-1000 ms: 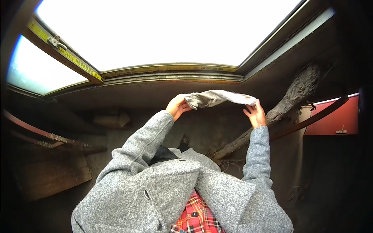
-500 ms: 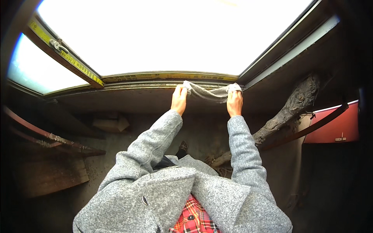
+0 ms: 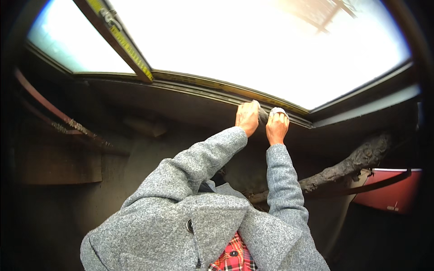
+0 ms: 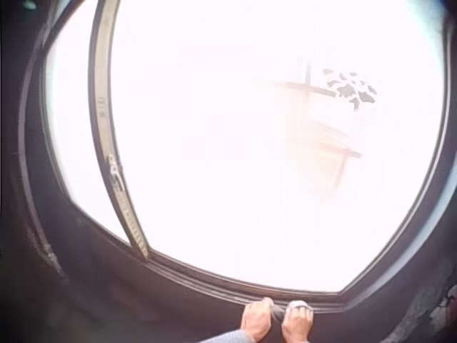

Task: The person wipes the window frame and sill with a cloth, moving along the edges and corners. They open the window partway to reach the lower sill and continue wiping the frame and sill surfaces.

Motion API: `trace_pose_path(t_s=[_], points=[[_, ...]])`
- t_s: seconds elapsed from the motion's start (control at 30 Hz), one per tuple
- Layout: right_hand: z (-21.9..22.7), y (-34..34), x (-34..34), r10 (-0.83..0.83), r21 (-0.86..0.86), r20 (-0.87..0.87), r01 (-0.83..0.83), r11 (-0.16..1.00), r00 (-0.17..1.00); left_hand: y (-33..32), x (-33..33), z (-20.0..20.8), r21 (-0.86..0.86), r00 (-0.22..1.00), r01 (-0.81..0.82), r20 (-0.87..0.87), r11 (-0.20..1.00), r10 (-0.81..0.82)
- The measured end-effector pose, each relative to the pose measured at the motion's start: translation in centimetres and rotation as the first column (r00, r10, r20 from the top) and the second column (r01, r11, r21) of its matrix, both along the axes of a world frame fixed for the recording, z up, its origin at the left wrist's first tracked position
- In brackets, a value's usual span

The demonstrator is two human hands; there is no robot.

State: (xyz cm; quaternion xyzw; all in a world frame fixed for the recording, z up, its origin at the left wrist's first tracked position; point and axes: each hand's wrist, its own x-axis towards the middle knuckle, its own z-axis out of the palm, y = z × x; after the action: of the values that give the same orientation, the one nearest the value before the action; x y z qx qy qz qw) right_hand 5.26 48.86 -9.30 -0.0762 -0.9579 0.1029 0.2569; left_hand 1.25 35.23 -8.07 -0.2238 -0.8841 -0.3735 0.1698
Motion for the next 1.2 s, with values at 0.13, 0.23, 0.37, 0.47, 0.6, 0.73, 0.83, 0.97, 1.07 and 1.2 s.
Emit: trace_pose_path(t_s=[0.13, 0.23, 0.37, 0.47, 0.6, 0.73, 0.83, 0.97, 1.07, 1.2], points=[[0.3, -3.9, -1.3, 0.075, -0.038, 0.020, -0.075, 0.997, 0.997, -2.1, 0.4, 0.0, 0.063, 0.995, -0.051, 0.086, 0.997, 0.045], [0.1, -6.5, -2.3, 0.117, -0.003, 0.034, -0.117, 0.993, 0.993, -4.8, 0.8, 0.4, 0.147, 0.991, -0.097, 0.105, 0.984, 0.082], [0.5, -11.4, -4.1, 0.188, -0.030, -0.013, -0.189, 0.982, 0.982, -9.7, 0.2, 0.5, 0.198, 0.949, -0.283, 0.201, 0.939, 0.243], [0.7, -15.5, -5.3, 0.210, -0.043, 0.010, -0.209, 0.977, 0.978, -13.9, -0.7, 0.4, 0.238, 0.905, -0.405, 0.240, 0.883, 0.351], [0.6, -20.8, -7.2, 0.224, -0.056, 0.064, -0.220, 0.974, 0.973, -19.0, -2.7, 0.6, 0.312, 0.851, -0.516, 0.292, 0.798, 0.437], [0.4, -25.2, -8.7, 0.269, -0.085, 0.048, -0.264, 0.961, 0.962, -24.1, -4.6, -0.2, 0.273, 0.777, -0.624, 0.319, 0.733, 0.543], [0.4, -28.5, -9.8, 0.294, -0.117, 0.060, -0.286, 0.951, 0.954, -27.9, -5.8, -0.6, 0.189, 0.718, -0.673, 0.399, 0.715, 0.570], [0.8, -32.6, -11.2, 0.323, -0.152, 0.120, -0.304, 0.940, 0.939, -31.4, -7.1, -0.7, 0.062, 0.736, -0.665, 0.219, 0.744, 0.640], [1.1, -35.7, -12.2, 0.346, -0.190, 0.160, -0.315, 0.930, 0.924, -32.4, -7.9, -1.0, -0.008, 0.765, -0.623, 0.200, 0.782, 0.612], [1.2, -39.2, -13.7, 0.401, -0.291, 0.174, -0.342, 0.893, 0.899, -34.3, -8.7, -0.8, 0.243, 0.769, -0.610, 0.409, 0.754, 0.490]])
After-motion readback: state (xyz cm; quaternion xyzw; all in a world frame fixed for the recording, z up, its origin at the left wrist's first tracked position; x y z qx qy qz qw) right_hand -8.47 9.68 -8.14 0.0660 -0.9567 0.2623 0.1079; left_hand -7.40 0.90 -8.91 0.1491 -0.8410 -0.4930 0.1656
